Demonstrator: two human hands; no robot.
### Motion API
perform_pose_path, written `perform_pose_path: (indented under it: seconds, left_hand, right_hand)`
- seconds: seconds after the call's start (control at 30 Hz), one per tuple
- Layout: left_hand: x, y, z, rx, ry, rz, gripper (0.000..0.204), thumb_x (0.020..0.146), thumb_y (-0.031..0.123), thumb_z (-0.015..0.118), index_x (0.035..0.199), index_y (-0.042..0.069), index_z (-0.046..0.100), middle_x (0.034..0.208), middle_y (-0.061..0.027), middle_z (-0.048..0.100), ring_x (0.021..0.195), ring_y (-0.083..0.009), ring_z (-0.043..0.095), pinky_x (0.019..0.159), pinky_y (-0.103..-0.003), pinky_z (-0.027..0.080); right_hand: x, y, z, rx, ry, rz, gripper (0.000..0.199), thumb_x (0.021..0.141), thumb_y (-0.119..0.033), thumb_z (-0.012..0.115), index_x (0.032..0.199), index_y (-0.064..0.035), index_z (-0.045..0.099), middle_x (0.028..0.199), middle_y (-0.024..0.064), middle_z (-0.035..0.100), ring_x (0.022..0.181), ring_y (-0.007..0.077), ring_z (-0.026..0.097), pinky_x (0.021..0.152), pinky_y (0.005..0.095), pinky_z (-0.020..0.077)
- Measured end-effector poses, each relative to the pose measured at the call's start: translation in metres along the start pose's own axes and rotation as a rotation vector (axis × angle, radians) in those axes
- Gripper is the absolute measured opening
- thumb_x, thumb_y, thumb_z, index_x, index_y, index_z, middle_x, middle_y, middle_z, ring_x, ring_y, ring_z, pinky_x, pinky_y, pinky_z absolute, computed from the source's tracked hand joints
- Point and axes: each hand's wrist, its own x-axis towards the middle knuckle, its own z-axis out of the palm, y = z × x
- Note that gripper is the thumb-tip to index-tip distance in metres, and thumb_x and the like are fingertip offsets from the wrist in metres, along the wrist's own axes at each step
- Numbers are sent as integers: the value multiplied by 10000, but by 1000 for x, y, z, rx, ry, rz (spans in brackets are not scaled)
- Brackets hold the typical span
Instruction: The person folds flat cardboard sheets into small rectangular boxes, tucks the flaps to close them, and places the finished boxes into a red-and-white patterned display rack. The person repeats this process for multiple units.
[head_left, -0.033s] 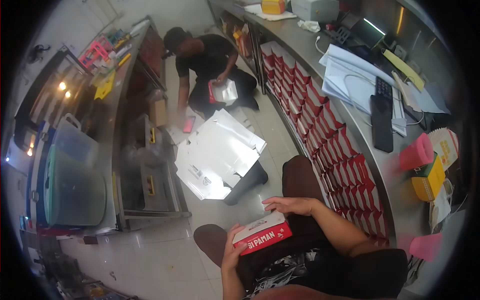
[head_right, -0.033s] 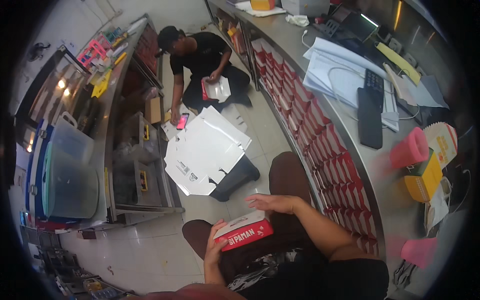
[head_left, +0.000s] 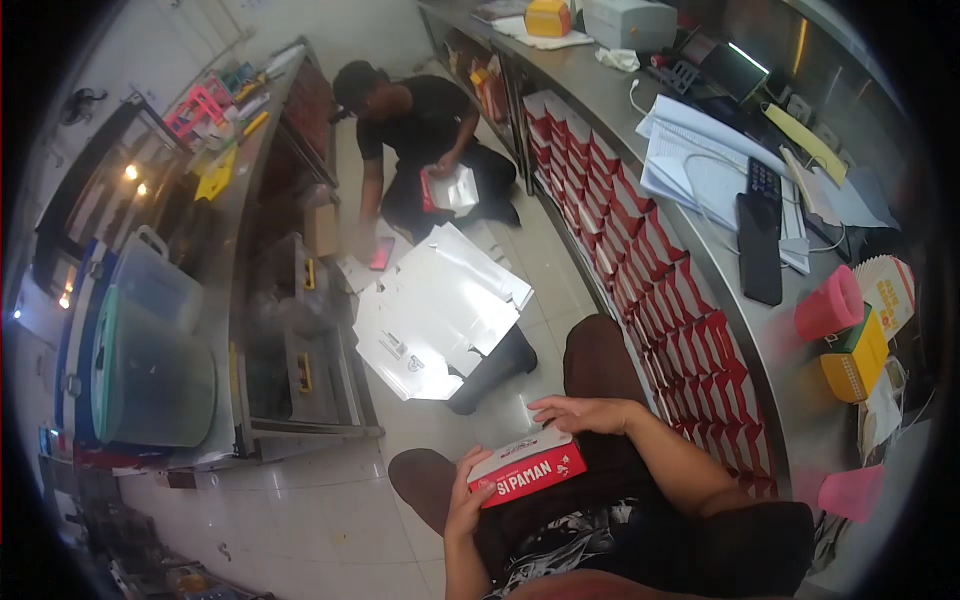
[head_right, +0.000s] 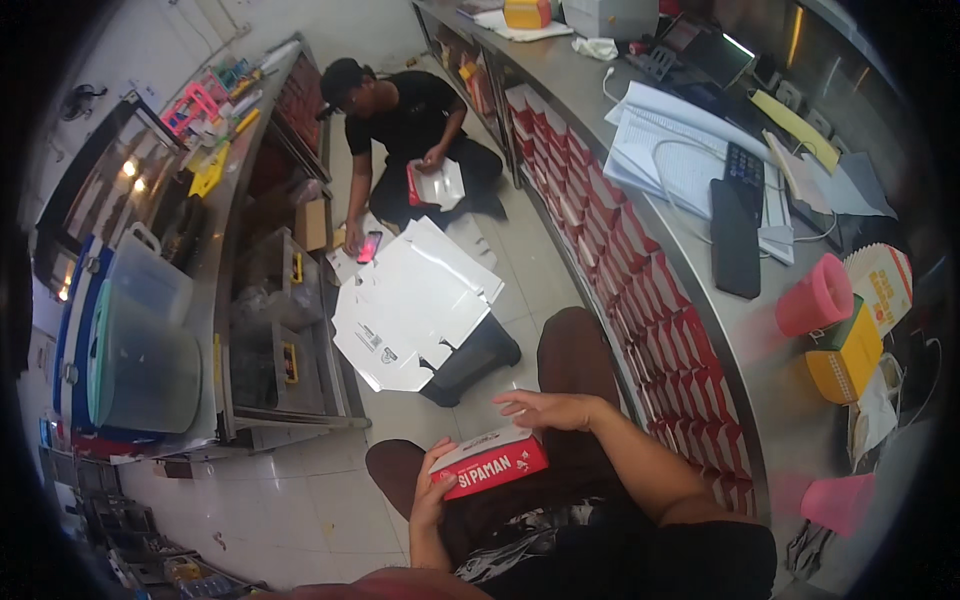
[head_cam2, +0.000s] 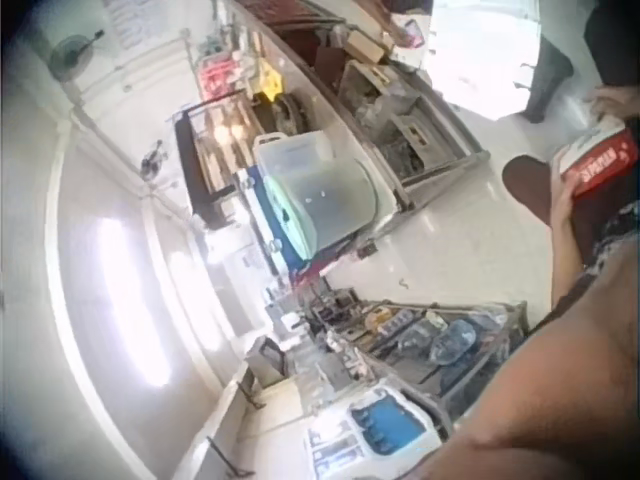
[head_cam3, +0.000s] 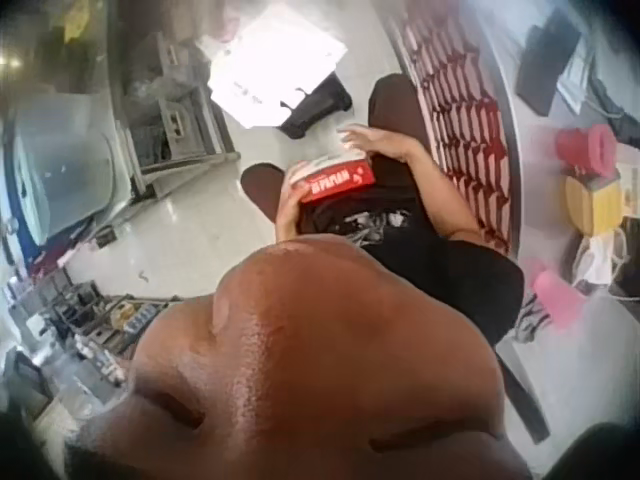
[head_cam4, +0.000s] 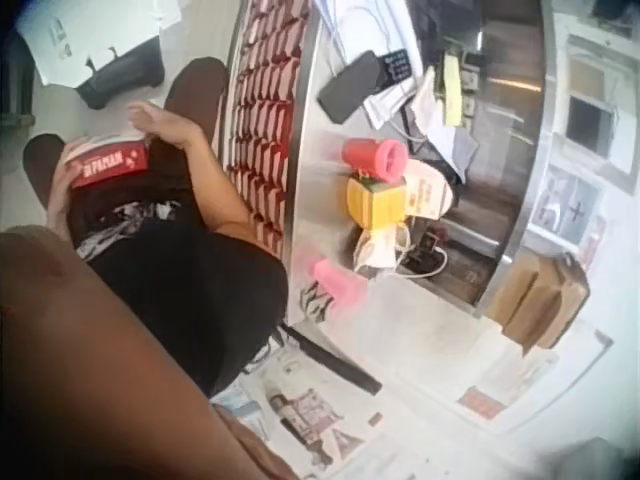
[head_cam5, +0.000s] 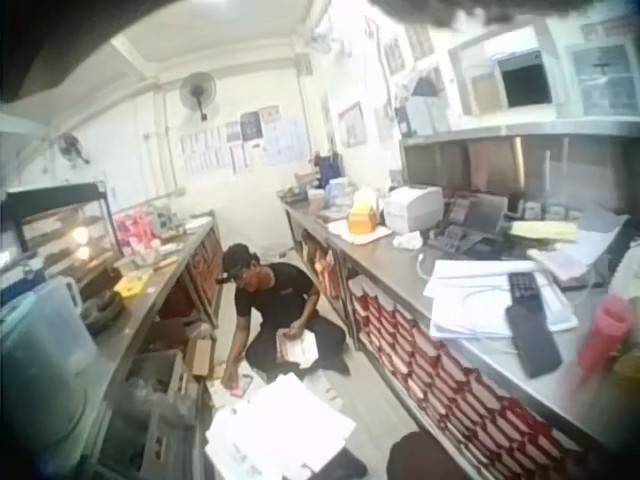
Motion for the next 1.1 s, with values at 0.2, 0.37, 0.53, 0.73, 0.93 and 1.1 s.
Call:
perform_pose_path:
  seconds: [0.2, 0.37, 0.53, 0.73, 0.93, 1.1]
  left_hand:
    - [-2, 20, 23, -141, 24, 42, 568, 888, 188, 745, 1416, 56, 579, 1615, -193, 399, 1485, -309, 408, 1221, -386, 316]
    - [-14, 35, 30, -292, 121, 217, 654, 948, 294, 723, 1500, 47, 473, 1546, -190, 457, 1460, -297, 429, 1205, -403, 341]
    - [-13, 56, 63, -187, 423, 320, 789, 972, 161, 661, 1632, 85, 236, 1617, -223, 325, 1505, -377, 363, 1198, -492, 357]
    - [54, 55, 105, 120, 92, 426, 1071, 821, 58, 824, 1619, 5, 112, 1598, -234, 303, 1474, -321, 407, 1172, -469, 409]
    - [144, 81, 109, 315, 308, 371, 862, 836, 70, 819, 1495, -28, 273, 1401, -198, 496, 1314, -292, 541, 1092, -428, 463]
    - [235, 106, 105, 143, 383, 318, 770, 874, 55, 747, 1495, -26, 299, 1374, -187, 511, 1278, -257, 536, 1098, -415, 440]
  right_hand:
    - [-37, -34, 32, -536, -122, 11, 984, 856, -477, 820, 1612, -58, 350, 1473, 232, 479, 1429, 342, 437, 1203, 373, 331]
    - [-36, -48, 38, -440, -65, -148, 937, 801, -331, 850, 1577, -44, 410, 1469, 181, 503, 1385, 283, 472, 1175, 365, 364]
    - [-21, -84, 45, 36, 330, -387, 1105, 799, -273, 863, 1639, 25, 209, 1576, 230, 398, 1459, 302, 412, 1204, 377, 339]
    - [38, -67, 53, -132, 684, -548, 1299, 800, -424, 873, 1672, -32, -6, 1618, 310, 242, 1540, 386, 256, 1255, 475, 237]
    - [72, -67, 22, -153, 720, -536, 1259, 878, -569, 792, 1684, -74, -39, 1670, 210, 167, 1552, 353, 226, 1175, 530, 381]
    - [89, -91, -36, -148, 799, -530, 1045, 915, -508, 768, 1667, -74, 186, 1621, 215, 280, 1474, 384, 333, 1169, 519, 351]
